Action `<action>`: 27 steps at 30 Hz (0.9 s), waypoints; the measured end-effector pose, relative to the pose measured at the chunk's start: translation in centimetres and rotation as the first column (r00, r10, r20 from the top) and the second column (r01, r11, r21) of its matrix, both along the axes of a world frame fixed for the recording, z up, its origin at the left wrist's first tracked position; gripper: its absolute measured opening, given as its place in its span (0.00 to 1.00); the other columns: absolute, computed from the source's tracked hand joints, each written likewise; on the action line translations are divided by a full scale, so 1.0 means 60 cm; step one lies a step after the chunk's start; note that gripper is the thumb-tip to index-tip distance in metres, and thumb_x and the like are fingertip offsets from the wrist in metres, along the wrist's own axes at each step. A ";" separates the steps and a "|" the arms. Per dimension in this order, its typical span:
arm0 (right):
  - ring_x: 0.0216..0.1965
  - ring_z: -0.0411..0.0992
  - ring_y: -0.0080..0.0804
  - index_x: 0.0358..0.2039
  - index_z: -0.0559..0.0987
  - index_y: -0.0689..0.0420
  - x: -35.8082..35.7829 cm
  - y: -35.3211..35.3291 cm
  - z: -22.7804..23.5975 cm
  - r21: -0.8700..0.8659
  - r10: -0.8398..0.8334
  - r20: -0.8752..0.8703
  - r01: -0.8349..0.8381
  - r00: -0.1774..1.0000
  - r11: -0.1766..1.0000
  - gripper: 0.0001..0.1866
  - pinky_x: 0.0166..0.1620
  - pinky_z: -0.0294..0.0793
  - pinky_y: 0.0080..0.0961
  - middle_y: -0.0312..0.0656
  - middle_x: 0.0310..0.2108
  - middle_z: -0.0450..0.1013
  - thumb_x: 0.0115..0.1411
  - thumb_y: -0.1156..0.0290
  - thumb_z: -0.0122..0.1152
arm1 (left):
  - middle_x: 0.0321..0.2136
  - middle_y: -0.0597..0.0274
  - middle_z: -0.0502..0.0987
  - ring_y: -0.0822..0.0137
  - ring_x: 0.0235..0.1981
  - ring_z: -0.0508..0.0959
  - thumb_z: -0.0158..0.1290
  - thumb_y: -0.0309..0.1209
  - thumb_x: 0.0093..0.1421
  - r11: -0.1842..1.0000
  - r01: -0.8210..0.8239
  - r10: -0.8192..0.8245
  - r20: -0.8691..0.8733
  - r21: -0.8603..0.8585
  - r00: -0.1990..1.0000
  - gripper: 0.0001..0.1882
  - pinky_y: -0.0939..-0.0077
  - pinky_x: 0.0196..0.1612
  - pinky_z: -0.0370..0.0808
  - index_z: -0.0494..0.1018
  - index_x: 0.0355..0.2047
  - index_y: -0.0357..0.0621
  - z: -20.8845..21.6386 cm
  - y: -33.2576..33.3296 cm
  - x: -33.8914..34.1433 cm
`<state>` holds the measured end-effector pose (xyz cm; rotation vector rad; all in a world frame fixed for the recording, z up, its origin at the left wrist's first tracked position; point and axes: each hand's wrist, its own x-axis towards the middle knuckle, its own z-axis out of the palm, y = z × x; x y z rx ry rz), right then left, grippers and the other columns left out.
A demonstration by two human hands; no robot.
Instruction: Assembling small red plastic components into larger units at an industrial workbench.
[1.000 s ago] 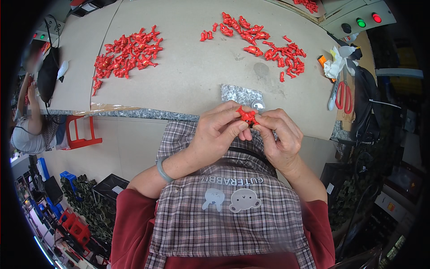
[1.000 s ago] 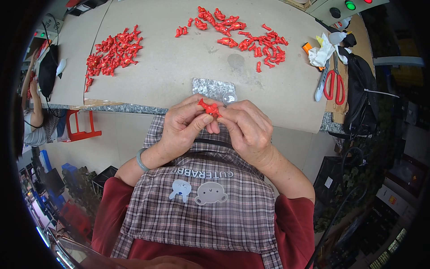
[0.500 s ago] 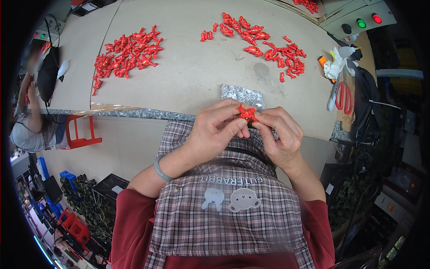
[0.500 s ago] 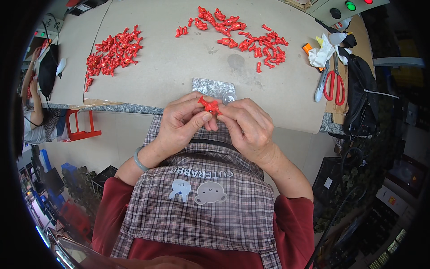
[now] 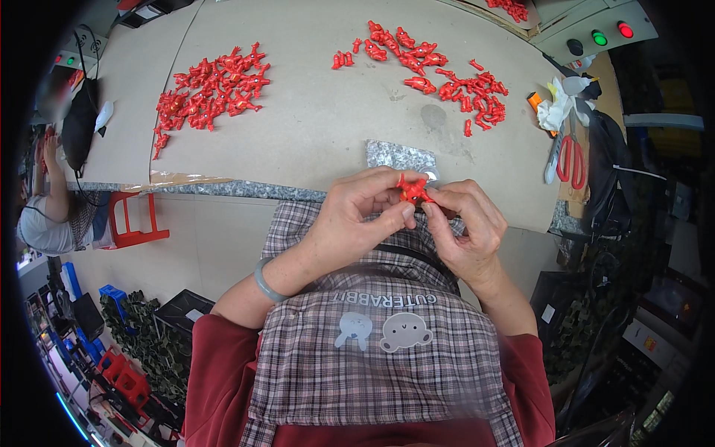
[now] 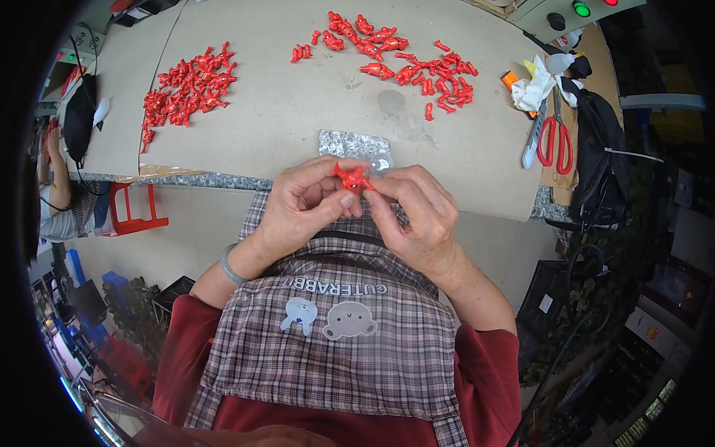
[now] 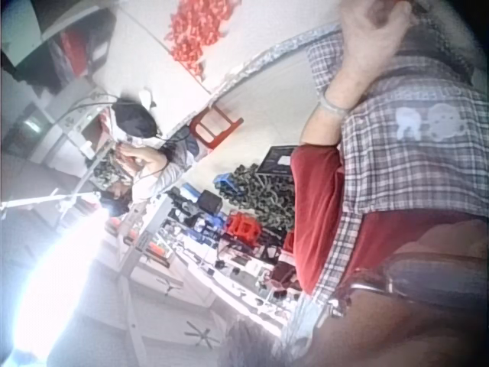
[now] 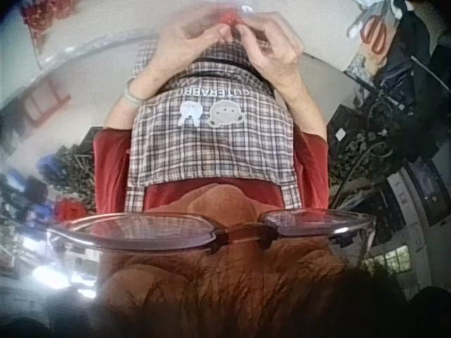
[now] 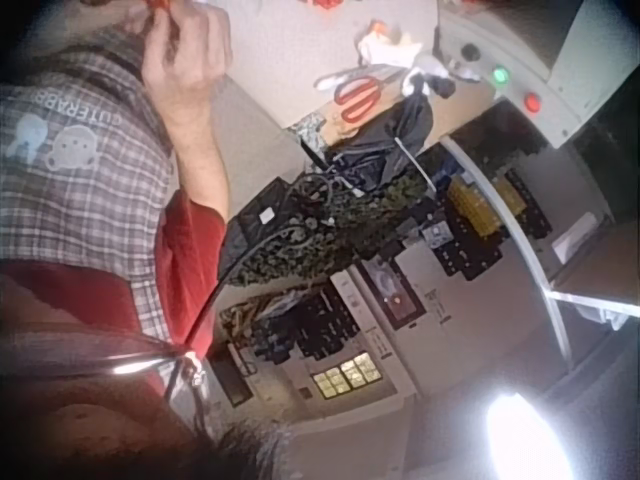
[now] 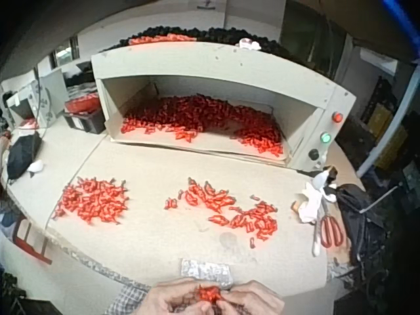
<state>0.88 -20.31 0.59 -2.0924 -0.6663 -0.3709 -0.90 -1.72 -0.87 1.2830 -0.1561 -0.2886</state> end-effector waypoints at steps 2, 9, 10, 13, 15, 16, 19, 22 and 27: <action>0.24 0.75 0.32 0.30 0.80 0.63 -0.001 0.000 0.004 0.004 -0.021 -0.009 0.021 1.000 1.000 0.10 0.25 0.74 0.24 0.43 0.26 0.76 0.47 0.84 0.70 | 0.42 0.56 0.77 0.73 0.34 0.80 0.56 0.20 0.61 0.999 -0.039 0.037 -0.040 -0.032 0.998 0.21 0.80 0.37 0.79 0.72 0.55 0.33 0.000 -0.002 -0.003; 0.21 0.72 0.21 0.30 0.81 0.63 0.001 -0.004 0.003 0.113 -0.049 -0.130 0.064 0.990 0.992 0.07 0.22 0.70 0.17 0.41 0.26 0.76 0.50 0.83 0.69 | 0.45 0.53 0.77 0.73 0.36 0.81 0.60 0.22 0.59 0.987 -0.082 0.076 0.052 0.135 0.996 0.28 0.78 0.39 0.80 0.66 0.59 0.35 0.014 0.005 0.001; 0.21 0.72 0.21 0.30 0.81 0.63 0.001 -0.003 0.002 0.113 -0.049 -0.129 0.063 0.990 0.992 0.07 0.22 0.70 0.17 0.41 0.26 0.76 0.50 0.83 0.69 | 0.45 0.53 0.77 0.73 0.37 0.81 0.60 0.22 0.58 0.989 -0.083 0.081 0.018 0.122 0.997 0.28 0.78 0.40 0.80 0.66 0.59 0.35 0.014 0.005 0.002; 0.21 0.72 0.21 0.30 0.80 0.63 -0.001 0.000 0.001 0.130 -0.042 -0.150 0.062 0.988 0.990 0.07 0.22 0.70 0.17 0.40 0.26 0.76 0.50 0.83 0.69 | 0.44 0.54 0.77 0.72 0.37 0.81 0.60 0.22 0.60 0.992 -0.113 0.112 0.019 0.064 0.994 0.25 0.78 0.40 0.79 0.67 0.57 0.34 0.005 -0.007 -0.005; 0.21 0.72 0.21 0.31 0.81 0.63 -0.003 0.001 0.000 0.149 -0.048 -0.156 0.072 0.987 0.986 0.07 0.22 0.70 0.17 0.41 0.27 0.77 0.50 0.83 0.69 | 0.44 0.55 0.77 0.72 0.38 0.81 0.59 0.23 0.60 0.997 -0.077 0.078 -0.069 0.014 0.995 0.24 0.79 0.41 0.79 0.68 0.56 0.34 0.009 -0.005 -0.006; 0.21 0.72 0.21 0.31 0.81 0.63 -0.004 0.002 0.000 0.150 -0.048 -0.154 0.071 0.987 0.986 0.07 0.22 0.70 0.17 0.41 0.27 0.77 0.50 0.83 0.69 | 0.44 0.56 0.77 0.72 0.39 0.80 0.58 0.23 0.61 0.998 -0.045 0.039 -0.155 -0.039 0.987 0.22 0.80 0.41 0.79 0.68 0.55 0.34 0.010 -0.005 -0.006; 0.22 0.73 0.22 0.31 0.81 0.63 -0.006 0.005 -0.001 0.126 -0.037 -0.154 0.057 0.987 0.990 0.08 0.24 0.71 0.18 0.41 0.27 0.77 0.50 0.82 0.71 | 0.42 0.59 0.78 0.73 0.38 0.80 0.57 0.23 0.62 0.991 -0.075 0.057 -0.152 -0.114 0.987 0.19 0.81 0.40 0.78 0.70 0.53 0.34 -0.001 -0.003 -0.004; 0.26 0.75 0.24 0.34 0.81 0.62 -0.007 0.001 0.007 0.049 0.061 -0.220 -0.051 0.974 0.997 0.13 0.27 0.74 0.20 0.40 0.29 0.77 0.48 0.78 0.74 | 0.37 0.62 0.78 0.74 0.36 0.79 0.56 0.21 0.61 0.985 -0.164 0.157 -0.099 -0.060 0.983 0.16 0.82 0.38 0.78 0.72 0.50 0.34 0.001 -0.007 -0.005; 0.28 0.75 0.24 0.39 0.82 0.59 0.014 -0.017 0.026 0.071 0.046 -0.261 -0.028 0.964 0.997 0.15 0.28 0.74 0.19 0.40 0.32 0.76 0.50 0.77 0.72 | 0.32 0.63 0.77 0.76 0.28 0.76 0.57 0.20 0.57 0.968 -0.180 0.147 0.188 0.173 0.971 0.12 0.82 0.32 0.74 0.77 0.42 0.37 0.001 0.002 0.001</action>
